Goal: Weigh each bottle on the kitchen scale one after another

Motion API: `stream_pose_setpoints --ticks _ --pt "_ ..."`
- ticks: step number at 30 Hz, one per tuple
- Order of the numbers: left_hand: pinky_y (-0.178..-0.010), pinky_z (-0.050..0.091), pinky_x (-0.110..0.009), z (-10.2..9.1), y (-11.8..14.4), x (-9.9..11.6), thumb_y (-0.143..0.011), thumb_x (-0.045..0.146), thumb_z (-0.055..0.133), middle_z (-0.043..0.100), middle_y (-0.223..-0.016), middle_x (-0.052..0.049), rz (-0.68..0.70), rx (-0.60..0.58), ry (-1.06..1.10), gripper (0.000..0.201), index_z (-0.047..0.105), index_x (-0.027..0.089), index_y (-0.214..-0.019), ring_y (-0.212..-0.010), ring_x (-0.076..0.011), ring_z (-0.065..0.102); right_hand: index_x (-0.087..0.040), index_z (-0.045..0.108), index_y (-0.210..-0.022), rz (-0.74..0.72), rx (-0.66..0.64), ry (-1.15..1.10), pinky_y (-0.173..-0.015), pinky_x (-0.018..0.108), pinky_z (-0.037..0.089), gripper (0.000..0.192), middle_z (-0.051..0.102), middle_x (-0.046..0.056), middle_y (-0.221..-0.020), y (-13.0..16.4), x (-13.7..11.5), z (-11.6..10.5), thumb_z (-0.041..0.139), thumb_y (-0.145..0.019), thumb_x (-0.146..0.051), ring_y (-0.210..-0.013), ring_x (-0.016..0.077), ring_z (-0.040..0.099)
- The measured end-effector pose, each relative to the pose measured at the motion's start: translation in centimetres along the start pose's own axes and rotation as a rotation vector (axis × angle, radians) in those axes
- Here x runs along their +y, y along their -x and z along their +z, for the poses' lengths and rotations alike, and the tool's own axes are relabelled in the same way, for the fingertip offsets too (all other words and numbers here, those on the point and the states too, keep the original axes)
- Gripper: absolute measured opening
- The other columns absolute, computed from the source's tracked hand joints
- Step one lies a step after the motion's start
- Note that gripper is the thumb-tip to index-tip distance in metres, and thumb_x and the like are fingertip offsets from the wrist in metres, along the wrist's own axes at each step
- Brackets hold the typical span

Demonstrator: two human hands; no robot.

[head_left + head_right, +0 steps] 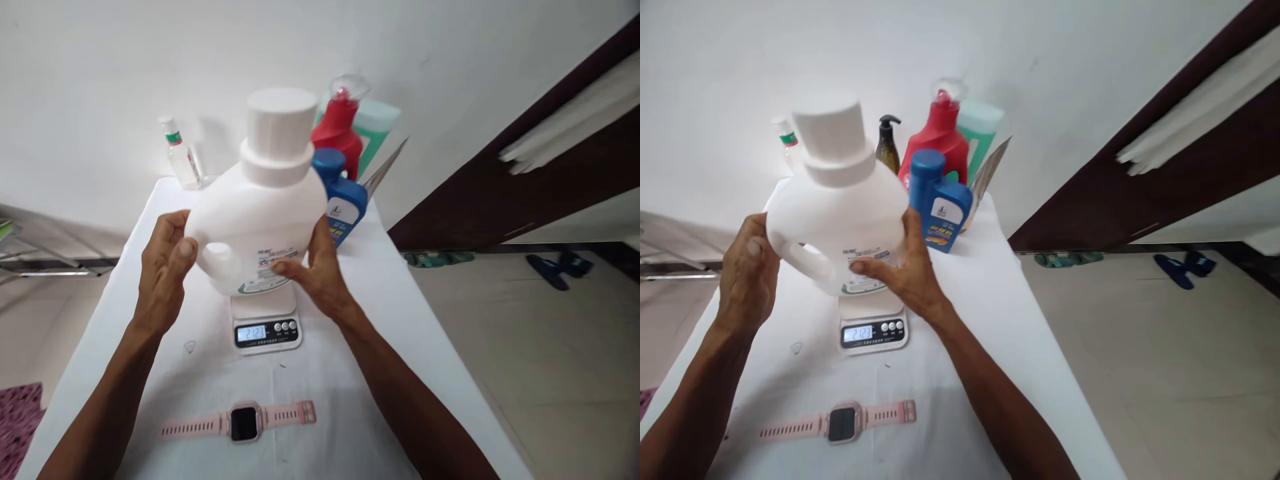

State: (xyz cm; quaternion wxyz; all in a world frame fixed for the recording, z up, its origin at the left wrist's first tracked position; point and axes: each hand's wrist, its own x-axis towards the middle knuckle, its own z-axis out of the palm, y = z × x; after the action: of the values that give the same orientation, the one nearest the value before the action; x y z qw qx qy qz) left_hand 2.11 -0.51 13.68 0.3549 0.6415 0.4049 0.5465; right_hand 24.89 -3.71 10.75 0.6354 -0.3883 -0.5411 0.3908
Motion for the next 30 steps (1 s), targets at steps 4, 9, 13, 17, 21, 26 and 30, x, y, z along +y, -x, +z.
stream_pose_setpoints --ticks 4,9,13,17,21,26,30 --pt "-0.075 0.052 -0.033 0.5 0.5 0.8 -0.091 0.056 0.074 0.073 -0.096 -0.005 -0.085 -0.06 -0.061 0.035 0.074 0.023 -0.1 -0.089 -0.0229 0.066 -0.04 0.059 -0.133 0.011 0.012 -0.034 -0.108 0.044 0.061 0.065 0.07 -0.001 -0.135 -0.5 -0.8 0.9 0.092 -0.077 -0.048 -0.128 0.0283 0.068" --pt "-0.068 0.053 -0.035 1.2 0.2 0.6 -0.079 0.054 0.08 0.07 -0.082 -0.001 -0.172 0.066 -0.11 0.033 0.075 0.026 -0.096 -0.08 -0.0251 0.065 -0.046 0.061 -0.126 -0.012 0.039 -0.06 -0.099 0.055 0.068 0.067 0.074 -0.002 -0.129 -1.1 -0.2 0.6 0.094 -0.07 -0.057 -0.124 0.0355 0.071" --pt "-0.066 0.053 -0.035 2.3 -0.5 1.0 -0.076 0.051 0.081 0.069 -0.078 -0.001 -0.171 0.084 -0.098 0.031 0.075 0.026 -0.094 -0.077 -0.0247 0.064 -0.047 0.063 -0.122 -0.041 0.04 -0.127 -0.1 0.056 0.069 0.064 0.074 -0.003 -0.129 -1.3 -1.1 -0.5 0.096 -0.069 -0.055 -0.123 0.0352 0.072" --pt "-0.064 0.053 -0.033 4.7 -0.8 3.6 -0.076 0.051 0.083 0.072 -0.085 -0.001 -0.146 0.02 -0.05 0.033 0.075 0.026 -0.097 -0.079 -0.0241 0.065 -0.046 0.063 -0.13 -0.075 0.083 -0.143 -0.099 0.053 0.068 0.065 0.074 -0.003 -0.128 -0.8 -3.4 -2.9 0.094 -0.073 -0.054 -0.124 0.0323 0.073" --pt "-0.066 0.056 -0.032 9.1 -0.4 6.4 -0.079 0.054 0.084 0.076 -0.094 -0.003 -0.145 -0.11 0.06 0.04 0.075 0.025 -0.105 -0.083 -0.0231 0.068 -0.037 0.062 -0.137 -0.135 0.118 -0.088 -0.105 0.053 0.063 0.066 0.072 0.002 -0.138 0.3 -5.3 -6.9 0.091 -0.079 -0.05 -0.131 0.0323 0.068" --pt "-0.066 0.058 -0.032 15.4 1.3 7.4 -0.078 0.058 0.084 0.075 -0.092 -0.004 -0.216 -0.194 0.268 0.042 0.07 0.025 -0.1 -0.082 -0.0224 0.069 -0.025 0.067 -0.13 -0.143 0.188 0.006 -0.096 0.047 0.064 0.064 0.077 0.007 -0.126 1.3 -4.4 -13.1 0.091 -0.078 -0.051 -0.117 0.0312 0.072" --pt "-0.074 0.059 -0.035 19.5 2.6 6.0 -0.084 0.056 0.082 0.073 -0.1 -0.004 -0.313 -0.255 0.409 0.043 0.065 0.025 -0.108 -0.089 -0.0224 0.069 -0.025 0.072 -0.118 -0.158 0.266 0.02 -0.093 0.048 0.063 0.066 0.08 0.007 -0.113 0.5 -2.5 -16.7 0.086 -0.074 -0.07 -0.108 0.0316 0.074"
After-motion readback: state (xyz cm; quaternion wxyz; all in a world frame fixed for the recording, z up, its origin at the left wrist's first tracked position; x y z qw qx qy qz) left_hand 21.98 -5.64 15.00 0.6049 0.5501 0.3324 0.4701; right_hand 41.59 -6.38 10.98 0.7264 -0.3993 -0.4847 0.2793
